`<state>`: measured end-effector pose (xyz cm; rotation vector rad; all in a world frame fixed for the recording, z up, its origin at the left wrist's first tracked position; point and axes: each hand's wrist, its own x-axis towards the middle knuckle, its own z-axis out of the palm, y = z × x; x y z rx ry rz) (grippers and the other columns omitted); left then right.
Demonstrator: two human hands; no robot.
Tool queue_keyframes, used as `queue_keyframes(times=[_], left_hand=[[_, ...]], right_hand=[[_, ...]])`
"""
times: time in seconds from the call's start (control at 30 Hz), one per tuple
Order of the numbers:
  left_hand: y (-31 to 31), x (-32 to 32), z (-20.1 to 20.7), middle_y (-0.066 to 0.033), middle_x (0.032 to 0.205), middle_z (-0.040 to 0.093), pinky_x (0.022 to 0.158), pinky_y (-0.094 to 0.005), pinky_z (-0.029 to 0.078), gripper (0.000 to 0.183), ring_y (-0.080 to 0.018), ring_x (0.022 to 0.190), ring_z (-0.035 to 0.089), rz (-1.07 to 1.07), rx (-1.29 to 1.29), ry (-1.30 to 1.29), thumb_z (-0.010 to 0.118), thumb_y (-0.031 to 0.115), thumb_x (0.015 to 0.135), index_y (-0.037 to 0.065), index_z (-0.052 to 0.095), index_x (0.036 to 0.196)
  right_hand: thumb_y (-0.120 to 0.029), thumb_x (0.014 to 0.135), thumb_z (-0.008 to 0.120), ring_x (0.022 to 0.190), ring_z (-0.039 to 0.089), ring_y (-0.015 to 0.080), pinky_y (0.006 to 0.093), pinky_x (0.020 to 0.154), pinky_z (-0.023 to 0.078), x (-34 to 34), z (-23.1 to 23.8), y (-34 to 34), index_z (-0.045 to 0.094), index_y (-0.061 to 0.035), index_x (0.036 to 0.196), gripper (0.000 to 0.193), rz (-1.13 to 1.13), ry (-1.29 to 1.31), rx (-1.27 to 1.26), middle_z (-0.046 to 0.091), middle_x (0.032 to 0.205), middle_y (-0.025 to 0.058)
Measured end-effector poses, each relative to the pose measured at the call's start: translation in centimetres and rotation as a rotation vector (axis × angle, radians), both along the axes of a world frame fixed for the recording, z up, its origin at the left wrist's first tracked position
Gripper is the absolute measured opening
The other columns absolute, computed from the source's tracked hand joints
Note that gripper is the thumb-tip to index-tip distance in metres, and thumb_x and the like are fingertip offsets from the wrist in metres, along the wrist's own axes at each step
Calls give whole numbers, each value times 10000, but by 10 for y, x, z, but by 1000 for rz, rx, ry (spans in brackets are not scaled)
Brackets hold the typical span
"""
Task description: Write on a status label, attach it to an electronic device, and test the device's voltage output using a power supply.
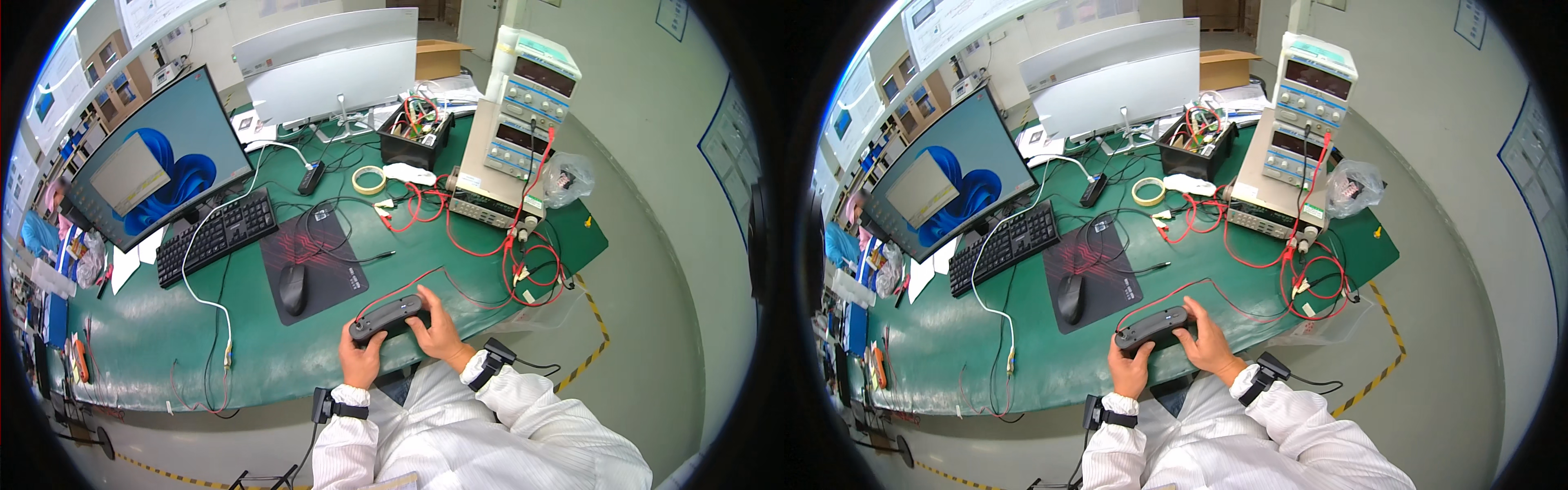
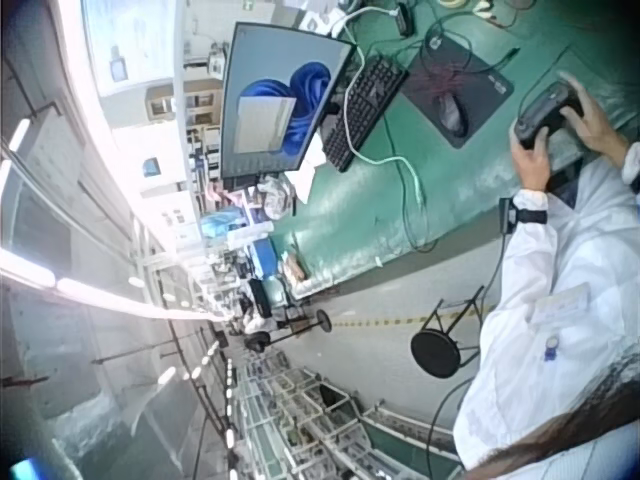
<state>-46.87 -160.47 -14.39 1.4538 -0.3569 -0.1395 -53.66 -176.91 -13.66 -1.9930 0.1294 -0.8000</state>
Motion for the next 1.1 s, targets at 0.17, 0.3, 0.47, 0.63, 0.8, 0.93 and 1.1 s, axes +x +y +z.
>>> queue_keyframes(times=[0.17,0.3,0.47,0.63,0.8,0.93,1.1], left_hand=[[8,1,-8,-63,1023,650,867,-288,482,406,-147,940,601,4,-28,36,765,10,811,-2,564,1163],[7,0,-3,-62,1049,638,871,-283,484,407,-142,955,602,-7,-43,41,755,2,820,1,552,1173],[4,-2,-3,-71,1061,636,880,-291,487,420,-148,967,608,5,-36,45,753,6,826,-3,545,1191],[2,-4,0,-63,1088,619,886,-284,482,399,-144,991,601,46,-13,-2,713,-24,855,13,508,1195],[2,-3,-3,-66,1093,615,890,-289,479,402,-149,991,597,62,11,-44,715,-8,863,12,498,1200],[3,-3,-3,-63,1083,616,890,-293,478,383,-149,986,596,62,-11,-35,718,0,863,13,505,1182],[5,-3,-4,-96,1095,628,894,-298,484,461,-164,984,605,29,-9,-8,749,31,842,-11,515,1238]], right_hand=[[-201,884,712,976,639,364,387,818,511,1,12,3,491,-30,1322,520,56,136,28,621,1085,198],[-243,856,752,968,639,370,384,813,513,2,8,1,506,-23,1294,548,47,138,19,626,1088,194],[-250,848,763,965,644,364,381,810,515,4,4,-1,518,-10,1271,544,29,125,18,636,1076,190],[-223,828,780,918,646,342,372,799,503,4,8,0,551,-3,1213,499,28,122,38,651,1014,175],[-272,827,786,953,658,358,380,799,522,4,6,-2,550,15,1231,549,25,160,-20,653,1069,191],[-280,824,788,941,661,356,380,793,523,4,6,-1,554,13,1231,554,31,157,-4,658,1069,191],[-264,820,787,935,666,345,380,789,522,4,11,0,576,-2,1210,515,26,181,33,672,1036,181]])
